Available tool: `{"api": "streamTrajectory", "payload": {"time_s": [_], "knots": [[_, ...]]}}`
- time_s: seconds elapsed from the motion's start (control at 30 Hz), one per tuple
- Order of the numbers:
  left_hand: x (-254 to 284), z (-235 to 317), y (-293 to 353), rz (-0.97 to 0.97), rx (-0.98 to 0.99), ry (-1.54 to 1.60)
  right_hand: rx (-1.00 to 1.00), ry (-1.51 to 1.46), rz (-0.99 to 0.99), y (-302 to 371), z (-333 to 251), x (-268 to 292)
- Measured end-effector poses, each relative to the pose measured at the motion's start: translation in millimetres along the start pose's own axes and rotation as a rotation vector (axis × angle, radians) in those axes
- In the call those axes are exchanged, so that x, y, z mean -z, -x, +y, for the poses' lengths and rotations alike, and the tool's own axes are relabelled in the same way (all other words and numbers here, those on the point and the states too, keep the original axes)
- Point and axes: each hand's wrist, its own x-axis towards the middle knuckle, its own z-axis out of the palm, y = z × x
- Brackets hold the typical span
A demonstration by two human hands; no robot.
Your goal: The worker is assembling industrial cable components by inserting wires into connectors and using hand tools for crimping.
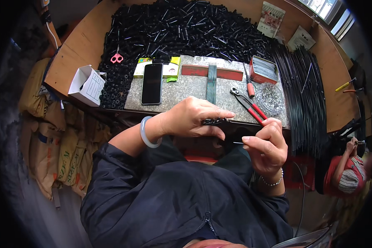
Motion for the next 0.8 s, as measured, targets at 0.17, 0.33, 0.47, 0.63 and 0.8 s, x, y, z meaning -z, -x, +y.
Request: {"api": "streamTrajectory", "payload": {"time_s": [0.17, 0.33, 0.47, 0.63, 0.8], "knots": [[-6, -1, 4, 0.024, -0.024, -0.044, -0.021, 0.07, 0.032, -1, 0, -7], [-9, 3, 4, 0.046, -0.068, -0.033, -0.011, 0.08, 0.006, -4, -4, -8], [-9, 6, 4, 0.029, -0.041, -0.012, -0.009, 0.08, 0.013, -3, -5, -8], [-12, 3, 4, 0.058, -0.077, 0.005, -0.014, 0.097, 0.012, -4, -2, -8], [-17, 3, 0, 0.152, -0.179, -0.087, -0.026, 0.104, 0.029, -1, 1, -9]]}}
